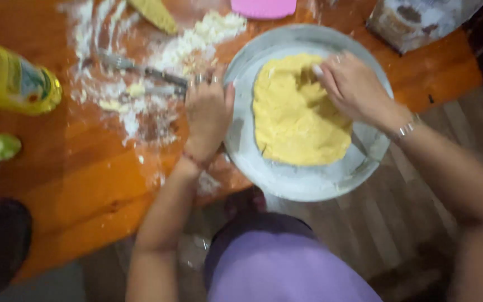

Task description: The person kneads a yellow dough on a wooden table, then places it into a round metal pan. They press the dough into the pan with their hands to form a crust, sprinkling flour from a bag onto the surface as they work.

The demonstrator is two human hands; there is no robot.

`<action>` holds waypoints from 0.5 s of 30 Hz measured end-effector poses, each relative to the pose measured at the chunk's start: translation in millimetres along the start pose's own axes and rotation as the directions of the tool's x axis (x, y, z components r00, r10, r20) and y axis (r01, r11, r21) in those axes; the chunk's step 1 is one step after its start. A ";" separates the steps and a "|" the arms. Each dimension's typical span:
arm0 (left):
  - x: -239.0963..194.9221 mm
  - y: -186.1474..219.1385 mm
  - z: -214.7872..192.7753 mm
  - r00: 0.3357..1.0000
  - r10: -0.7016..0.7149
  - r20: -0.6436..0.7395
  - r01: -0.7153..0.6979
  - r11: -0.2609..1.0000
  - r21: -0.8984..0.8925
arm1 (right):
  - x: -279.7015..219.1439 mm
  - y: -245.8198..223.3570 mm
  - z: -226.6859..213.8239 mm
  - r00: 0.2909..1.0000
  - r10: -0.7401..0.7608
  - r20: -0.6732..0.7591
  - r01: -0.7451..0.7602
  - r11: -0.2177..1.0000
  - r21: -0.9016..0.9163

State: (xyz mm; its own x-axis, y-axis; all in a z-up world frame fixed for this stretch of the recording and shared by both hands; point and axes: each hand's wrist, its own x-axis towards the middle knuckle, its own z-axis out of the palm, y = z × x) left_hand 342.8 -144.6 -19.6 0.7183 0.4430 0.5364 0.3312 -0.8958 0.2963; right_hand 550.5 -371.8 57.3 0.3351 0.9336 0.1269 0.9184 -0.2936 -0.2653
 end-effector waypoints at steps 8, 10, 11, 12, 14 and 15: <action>-3.0 -25.2 42.7 0.986 0.011 -0.163 -0.003 0.999 0.049 | 49.5 -5.4 58.9 0.983 -0.102 0.152 0.123 0.983 -0.138; 7.7 -27.6 47.3 0.991 0.002 -0.133 -0.001 1.000 0.009 | 59.6 -25.9 47.5 0.956 -0.039 0.292 0.118 0.959 -0.258; 9.6 -21.1 37.8 0.991 -0.005 -0.132 0.007 1.000 0.008 | 60.1 -31.7 45.9 0.953 -0.042 0.299 0.123 0.958 -0.258; 11.2 -14.4 27.2 0.992 -0.020 -0.125 0.023 0.999 0.028 | 59.9 -38.4 43.6 0.950 -0.084 0.301 0.158 0.960 -0.232; 16.5 -10.5 19.4 0.991 -0.024 -0.133 0.031 0.998 0.053 | 58.8 -40.8 43.3 0.949 -0.129 0.287 0.195 0.957 -0.214; 12.6 -10.1 22.1 0.989 -0.041 -0.140 0.047 0.998 0.042 | 53.9 -36.8 46.7 0.961 -0.163 0.223 0.184 0.980 -0.075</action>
State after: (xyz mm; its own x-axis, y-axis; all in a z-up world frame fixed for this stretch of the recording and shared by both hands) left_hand 362.0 -130.8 -33.3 0.6119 0.4795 0.6290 0.3899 -0.8748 0.2876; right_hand 524.9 -301.0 29.3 0.1256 0.9909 -0.0475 0.9775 -0.1318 -0.1650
